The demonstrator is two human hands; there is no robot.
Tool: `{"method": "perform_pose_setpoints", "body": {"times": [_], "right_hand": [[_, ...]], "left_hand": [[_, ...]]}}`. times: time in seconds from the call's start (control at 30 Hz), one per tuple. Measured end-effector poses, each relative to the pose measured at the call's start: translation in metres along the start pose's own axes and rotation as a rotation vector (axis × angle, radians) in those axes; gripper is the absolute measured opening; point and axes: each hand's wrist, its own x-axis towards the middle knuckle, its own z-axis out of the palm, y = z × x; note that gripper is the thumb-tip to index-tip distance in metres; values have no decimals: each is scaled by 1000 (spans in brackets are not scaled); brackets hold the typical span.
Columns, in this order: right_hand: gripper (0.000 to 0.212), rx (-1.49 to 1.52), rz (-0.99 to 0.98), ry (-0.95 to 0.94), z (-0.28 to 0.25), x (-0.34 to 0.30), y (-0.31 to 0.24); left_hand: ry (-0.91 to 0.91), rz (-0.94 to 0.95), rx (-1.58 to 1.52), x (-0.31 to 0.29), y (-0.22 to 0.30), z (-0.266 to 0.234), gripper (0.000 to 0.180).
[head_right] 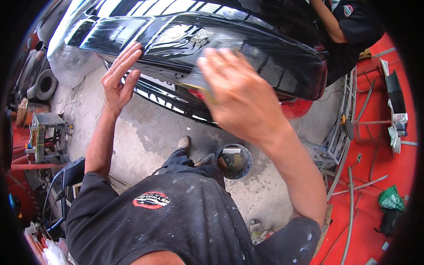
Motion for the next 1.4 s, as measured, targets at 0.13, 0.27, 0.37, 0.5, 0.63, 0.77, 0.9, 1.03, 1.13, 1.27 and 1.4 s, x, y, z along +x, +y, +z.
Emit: {"method": "perform_pose_setpoints", "body": {"times": [0.13,0.27,0.37,0.5,0.63,0.77,0.9,1.03,1.13,1.27,1.4], "right_hand": [[45,52,-15,-17,-4,-2,3],[51,47,109,-107,-35,-53,37],[57,71,71,-109,-20,-24,14],[53,64,-127,-48,26,53,-28],[50,41,-141,-104,8,32,-20],[49,28,-44,-123,-6,2,-4],[48,48,-128,-54,28,68,-38],[44,96,-160,-65,27,72,-32],[41,78,112,-111,-15,10,12],[41,76,303,-92,-34,-22,42],[34,75,-26,23,19,71,-1]], "left_hand": [[30,5,-28,0,-1,3,37],[31,-58,-54,-9,-3,-8,35],[47,-41,-80,-6,-9,-1,31],[75,-31,-89,-2,-9,8,30],[119,-34,-94,-8,-9,7,32],[135,-27,-120,-8,-11,9,32],[134,-38,-132,-4,-7,18,34],[117,-51,-157,-9,-14,7,34],[124,-33,-130,-9,-15,4,33],[131,-52,-191,-2,-8,12,34],[148,-90,-202,-3,-4,21,36]]}}
